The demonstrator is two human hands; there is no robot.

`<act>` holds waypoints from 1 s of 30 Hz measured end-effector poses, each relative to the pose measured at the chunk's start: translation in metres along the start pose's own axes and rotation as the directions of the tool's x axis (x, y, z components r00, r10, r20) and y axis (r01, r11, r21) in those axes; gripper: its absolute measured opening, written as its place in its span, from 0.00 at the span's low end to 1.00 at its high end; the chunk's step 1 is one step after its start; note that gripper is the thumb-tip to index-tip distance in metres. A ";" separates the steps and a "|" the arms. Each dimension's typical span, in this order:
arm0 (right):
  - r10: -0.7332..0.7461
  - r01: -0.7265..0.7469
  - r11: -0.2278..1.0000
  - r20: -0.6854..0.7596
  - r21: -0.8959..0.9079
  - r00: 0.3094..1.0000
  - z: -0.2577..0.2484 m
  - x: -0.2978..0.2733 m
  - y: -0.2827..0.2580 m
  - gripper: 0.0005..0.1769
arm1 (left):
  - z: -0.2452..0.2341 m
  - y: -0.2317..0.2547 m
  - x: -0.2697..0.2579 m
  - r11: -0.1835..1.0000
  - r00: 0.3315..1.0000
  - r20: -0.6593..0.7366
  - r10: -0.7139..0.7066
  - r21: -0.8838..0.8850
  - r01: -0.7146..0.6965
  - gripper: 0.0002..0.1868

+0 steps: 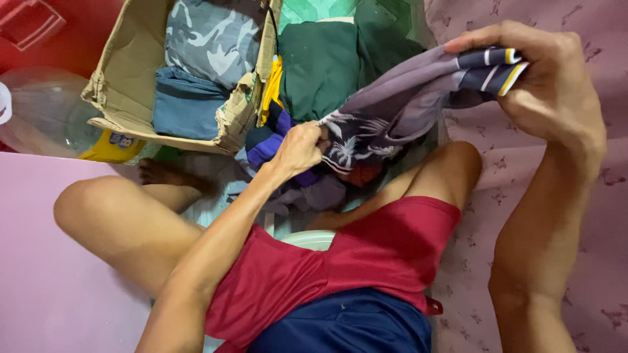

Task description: The person sits on the floor and folds various pieces of clothing, including shirts, shorts, and pants, by hand. They pick up each item from a cardboard box, fold it neatly, and place it back into the box.

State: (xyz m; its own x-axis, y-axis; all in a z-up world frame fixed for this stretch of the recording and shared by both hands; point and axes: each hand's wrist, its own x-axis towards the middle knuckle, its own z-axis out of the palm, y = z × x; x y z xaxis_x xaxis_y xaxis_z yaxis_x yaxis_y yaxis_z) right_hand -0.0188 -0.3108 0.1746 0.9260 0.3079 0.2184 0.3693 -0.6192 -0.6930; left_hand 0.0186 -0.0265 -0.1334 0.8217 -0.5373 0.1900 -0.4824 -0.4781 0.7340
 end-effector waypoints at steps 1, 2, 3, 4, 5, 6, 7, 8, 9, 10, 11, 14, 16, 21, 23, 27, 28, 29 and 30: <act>-0.045 0.045 0.999 -0.012 -0.013 0.999 0.001 -0.002 0.006 0.23 | 0.001 -0.003 -0.003 0.997 0.998 -0.040 -0.049 -0.070 0.046 0.05; -0.082 0.082 0.996 -0.029 -0.022 0.996 0.001 -0.002 0.012 0.23 | 0.001 -0.008 -0.006 1.000 0.998 -0.066 -0.006 -0.015 0.005 0.05; -0.107 0.106 0.994 -0.042 -0.030 0.993 0.001 -0.001 0.019 0.23 | -0.001 -0.013 -0.008 0.998 0.995 -0.091 0.041 0.041 -0.038 0.04; -0.110 0.108 0.994 -0.068 -0.036 0.992 0.002 -0.001 0.025 0.23 | -0.002 -0.017 -0.009 0.992 0.990 -0.113 0.090 0.097 -0.079 0.03; -0.111 0.108 0.993 -0.097 -0.041 0.989 0.003 -0.001 0.030 0.23 | -0.002 -0.019 -0.009 0.995 0.992 -0.113 0.063 0.082 -0.054 0.05; -0.115 0.110 0.993 -0.125 -0.046 0.985 0.003 0.001 0.035 0.23 | -0.004 -0.021 -0.010 0.997 0.993 -0.114 0.036 0.067 -0.029 0.07; -0.118 0.112 0.993 -0.159 -0.047 0.980 0.004 0.003 0.041 0.23 | -0.006 -0.023 -0.011 0.998 0.993 -0.116 0.007 0.056 -0.001 0.10; -0.126 0.118 0.992 -0.194 -0.050 0.973 0.004 0.006 0.046 0.23 | -0.007 -0.023 -0.009 0.997 0.981 -0.181 -0.065 0.025 0.071 0.11; -0.125 0.116 0.992 -0.220 -0.050 0.968 0.003 0.007 0.050 0.23 | -0.006 -0.020 -0.007 0.990 0.960 -0.243 -0.140 -0.014 0.141 0.11; -0.127 0.117 0.992 -0.236 -0.055 0.963 0.001 0.009 0.053 0.23 | -0.007 -0.017 -0.005 0.976 0.929 -0.300 -0.215 -0.057 0.208 0.12; -0.129 0.116 0.991 -0.247 -0.067 0.960 -0.001 0.008 0.057 0.23 | -0.008 -0.013 -0.006 0.944 0.871 -0.363 -0.331 -0.127 0.306 0.12; -0.133 0.113 0.989 -0.246 -0.095 0.960 -0.003 0.005 0.066 0.23 | -0.012 0.015 -0.018 0.903 0.736 -0.556 -0.387 -0.068 0.424 0.11; -0.127 0.108 0.990 -0.226 -0.095 0.966 0.000 0.005 0.068 0.23 | -0.020 0.044 -0.025 0.858 0.769 -0.640 -0.002 0.394 0.330 0.09; -0.133 0.111 0.985 -0.181 -0.129 0.974 -0.001 0.007 0.061 0.23 | -0.025 0.111 0.004 0.999 0.881 -0.472 0.029 0.039 -0.012 0.12; -0.148 0.129 0.979 -0.118 -0.159 0.982 0.001 0.011 0.056 0.23 | -0.023 0.131 0.027 0.957 0.936 -0.331 -0.119 -0.289 0.020 0.16; -0.197 0.189 0.953 -0.013 -0.235 0.980 0.002 0.023 0.049 0.22 | -0.015 0.144 0.060 0.930 0.936 -0.352 -0.012 -0.348 -0.119 0.31; -0.206 0.198 0.949 -0.008 -0.245 0.979 0.003 0.024 0.050 0.22 | -0.008 0.141 0.062 0.942 0.958 -0.284 -0.033 -0.328 -0.065 0.28; -0.216 0.207 0.945 -0.007 -0.255 0.976 0.003 0.027 0.051 0.22 | 0.000 0.134 0.061 0.954 0.975 -0.216 -0.058 -0.301 -0.010 0.26; -0.227 0.216 0.940 -0.009 -0.264 0.974 0.003 0.029 0.053 0.22 | 0.008 0.124 0.056 0.966 0.975 -0.221 -0.012 -0.253 -0.046 0.25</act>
State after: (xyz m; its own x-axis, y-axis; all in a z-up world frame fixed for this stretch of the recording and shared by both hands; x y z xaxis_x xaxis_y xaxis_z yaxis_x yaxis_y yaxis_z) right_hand 0.0275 -0.3326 0.1428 0.8188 0.4337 0.3761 0.5682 -0.7059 -0.4229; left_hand 0.0025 -0.1219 -0.0368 0.8740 -0.3651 0.3208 -0.4269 -0.2612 0.8658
